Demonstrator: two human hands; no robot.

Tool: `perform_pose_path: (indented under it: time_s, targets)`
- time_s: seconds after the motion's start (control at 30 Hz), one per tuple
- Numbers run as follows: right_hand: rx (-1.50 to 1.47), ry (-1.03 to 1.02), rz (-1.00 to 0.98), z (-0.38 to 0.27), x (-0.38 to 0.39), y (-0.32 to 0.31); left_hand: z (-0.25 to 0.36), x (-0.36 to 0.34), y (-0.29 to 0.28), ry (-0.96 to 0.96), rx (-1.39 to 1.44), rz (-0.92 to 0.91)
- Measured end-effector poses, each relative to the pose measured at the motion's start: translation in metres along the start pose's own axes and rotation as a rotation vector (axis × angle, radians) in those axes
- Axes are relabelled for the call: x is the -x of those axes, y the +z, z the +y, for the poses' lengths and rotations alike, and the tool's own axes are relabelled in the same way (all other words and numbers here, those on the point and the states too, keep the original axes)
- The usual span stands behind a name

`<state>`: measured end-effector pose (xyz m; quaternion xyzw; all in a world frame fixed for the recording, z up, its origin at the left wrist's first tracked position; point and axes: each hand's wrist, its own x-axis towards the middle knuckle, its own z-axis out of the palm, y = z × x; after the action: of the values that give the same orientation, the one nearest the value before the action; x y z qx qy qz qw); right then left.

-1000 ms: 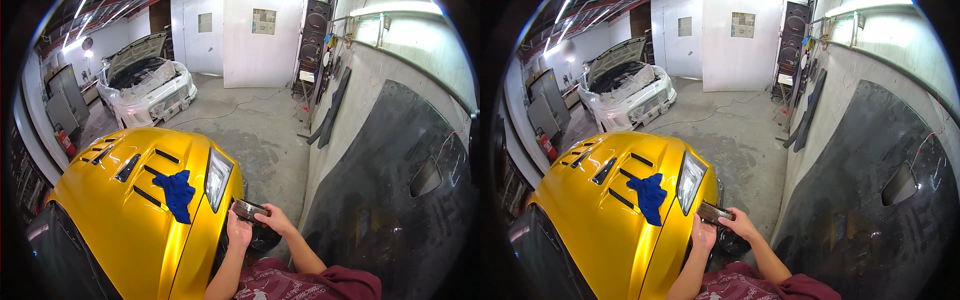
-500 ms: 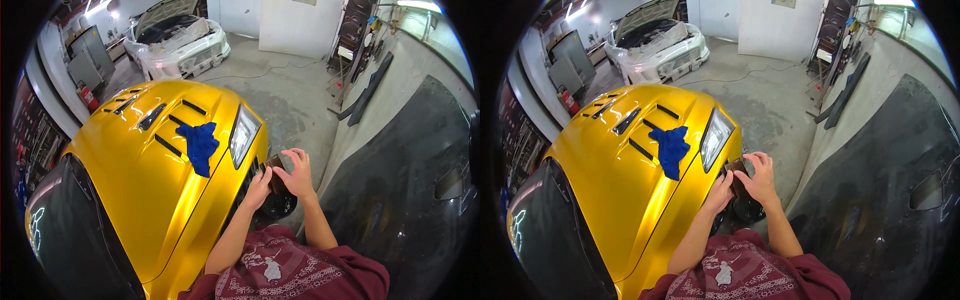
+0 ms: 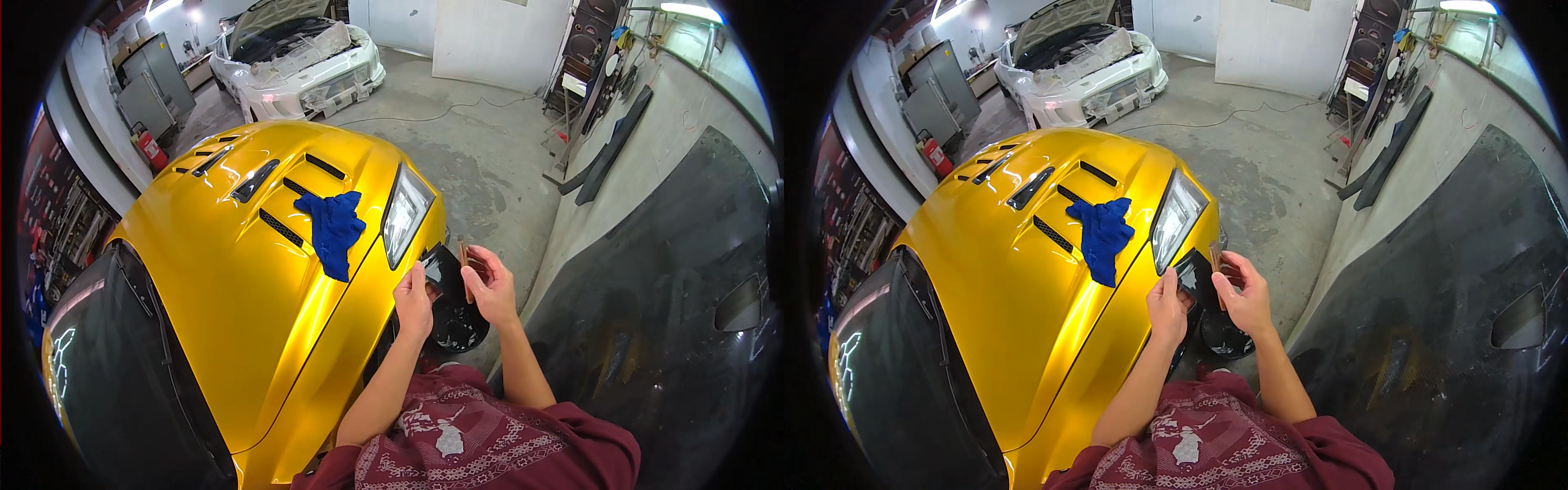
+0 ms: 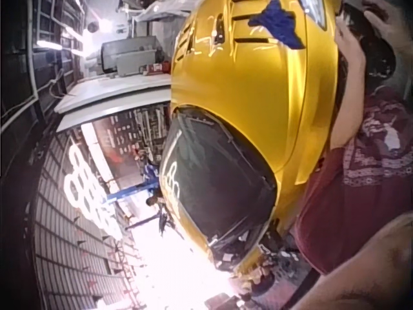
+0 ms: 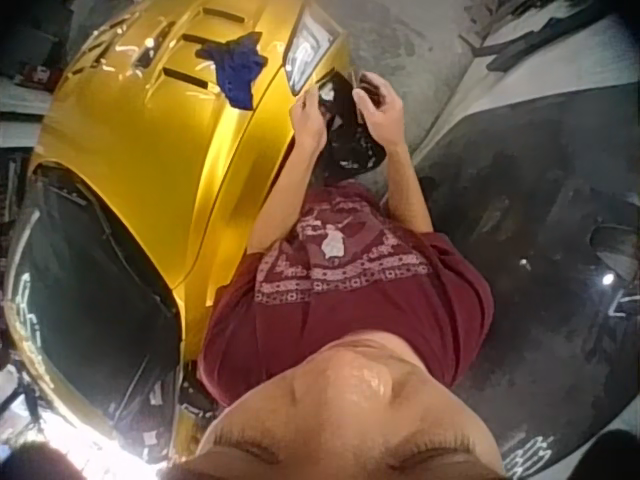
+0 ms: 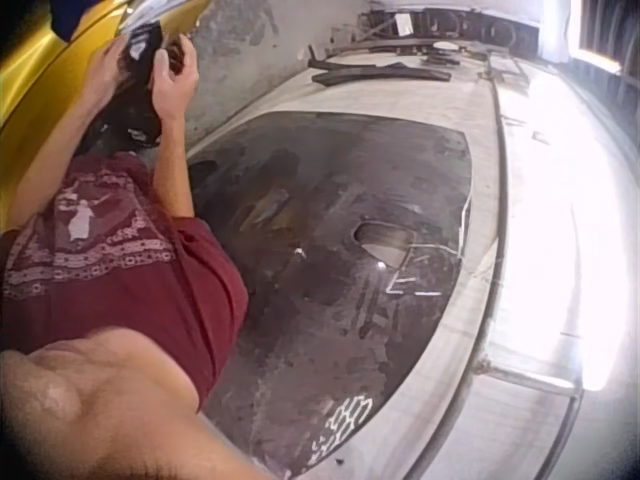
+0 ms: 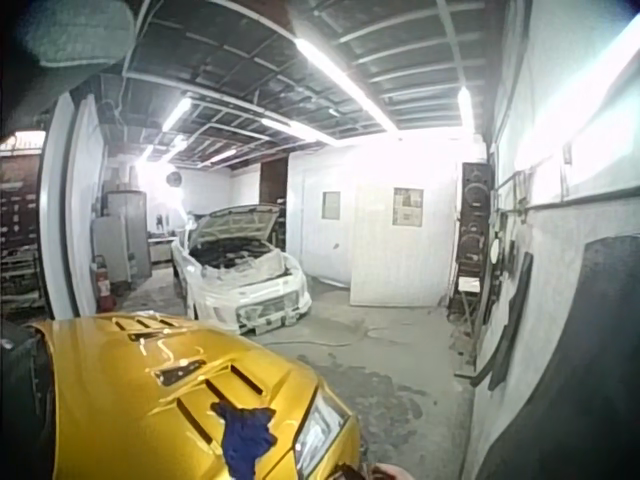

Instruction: Sand the surface of a yellow car hood using a sanding block and water.

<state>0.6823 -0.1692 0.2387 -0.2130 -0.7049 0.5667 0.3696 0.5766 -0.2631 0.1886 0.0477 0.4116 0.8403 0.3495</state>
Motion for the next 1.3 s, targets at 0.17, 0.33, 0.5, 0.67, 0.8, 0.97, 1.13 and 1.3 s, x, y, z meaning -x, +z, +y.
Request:
perform_pose_path:
  time_s: [0.17, 0.33, 0.5, 0.67, 0.8, 0.97, 1.13, 1.3]
  targets:
    - [-0.183, 0.054, 0.035, -0.008, -0.001, -0.004, 0.014, 0.009, 0.021, -0.020, 0.088, 0.128]
    - [0.495, -0.368, -0.041, -0.012, 0.003, 0.001, 0.001, 0.005, 0.010, 0.070, -0.003, -0.004]
    - [0.570, -0.409, 0.038, -0.014, 0.009, 0.003, 0.002, 0.018, 0.024, 0.179, -0.204, -0.049]
    - [0.563, -0.452, 0.054, -0.013, 0.011, 0.001, -0.005, 0.022, 0.028, 0.214, -0.186, -0.032]
    - [0.557, -0.503, 0.070, -0.014, 0.014, 0.000, -0.002, 0.026, 0.031, 0.209, -0.212, -0.031]
    - [0.532, -0.474, 0.000, -0.007, 0.016, 0.001, -0.016, 0.022, 0.016, 0.366, -0.538, 0.031]
    - [0.555, -0.435, -0.013, -0.004, 0.021, 0.003, -0.013, 0.028, 0.025, 0.490, -0.659, 0.099]
    - [0.536, -0.410, -0.047, -0.001, 0.024, 0.011, -0.016, 0.030, 0.022, 0.412, -0.583, 0.255]
